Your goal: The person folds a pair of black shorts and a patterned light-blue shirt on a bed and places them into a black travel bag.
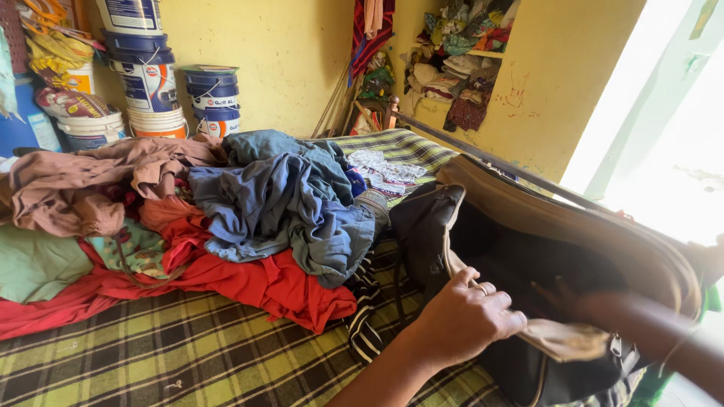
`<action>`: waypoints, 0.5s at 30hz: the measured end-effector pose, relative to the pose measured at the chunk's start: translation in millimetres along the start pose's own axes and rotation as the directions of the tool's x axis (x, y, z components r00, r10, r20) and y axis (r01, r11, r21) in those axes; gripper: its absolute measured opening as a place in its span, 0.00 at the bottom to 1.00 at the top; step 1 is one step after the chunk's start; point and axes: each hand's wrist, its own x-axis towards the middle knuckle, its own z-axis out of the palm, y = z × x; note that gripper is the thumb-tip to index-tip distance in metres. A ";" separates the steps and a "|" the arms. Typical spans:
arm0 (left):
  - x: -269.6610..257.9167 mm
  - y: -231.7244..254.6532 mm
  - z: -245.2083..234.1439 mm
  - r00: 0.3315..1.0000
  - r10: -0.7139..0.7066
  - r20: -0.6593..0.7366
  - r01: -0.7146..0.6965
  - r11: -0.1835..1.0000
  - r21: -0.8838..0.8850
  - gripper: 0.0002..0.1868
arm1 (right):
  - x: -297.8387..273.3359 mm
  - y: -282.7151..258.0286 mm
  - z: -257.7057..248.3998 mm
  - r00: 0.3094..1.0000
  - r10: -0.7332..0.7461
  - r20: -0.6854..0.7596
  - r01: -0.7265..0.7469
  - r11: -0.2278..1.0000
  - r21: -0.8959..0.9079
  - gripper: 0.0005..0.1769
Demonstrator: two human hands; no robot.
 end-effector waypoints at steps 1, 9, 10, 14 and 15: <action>1.0 1.5 -1.2 1.000 0.012 0.012 -0.012 1.000 0.019 0.05 | 5.5 3.5 3.6 1.000 -0.002 -0.002 0.002 1.000 0.000 0.57; -3.5 5.3 10.4 1.000 -0.019 -0.011 0.019 1.000 0.001 0.05 | 10.3 15.5 -11.0 0.998 -0.056 -0.007 0.056 0.997 0.056 0.53; -4.1 2.9 11.4 0.999 -0.027 0.033 0.028 0.999 -0.019 0.05 | 6.0 13.9 -22.9 0.996 -0.082 -0.031 0.085 0.993 0.087 0.52; -5.8 4.5 17.3 0.992 -0.038 0.118 0.051 0.993 -0.110 0.08 | -9.1 -10.1 -52.4 0.939 -0.210 -0.271 0.237 0.969 0.072 0.50; -5.5 4.5 17.8 0.993 -0.034 0.115 0.048 0.991 -0.126 0.09 | -8.9 -21.5 -55.0 0.916 -0.245 -0.319 0.256 0.967 -0.006 0.50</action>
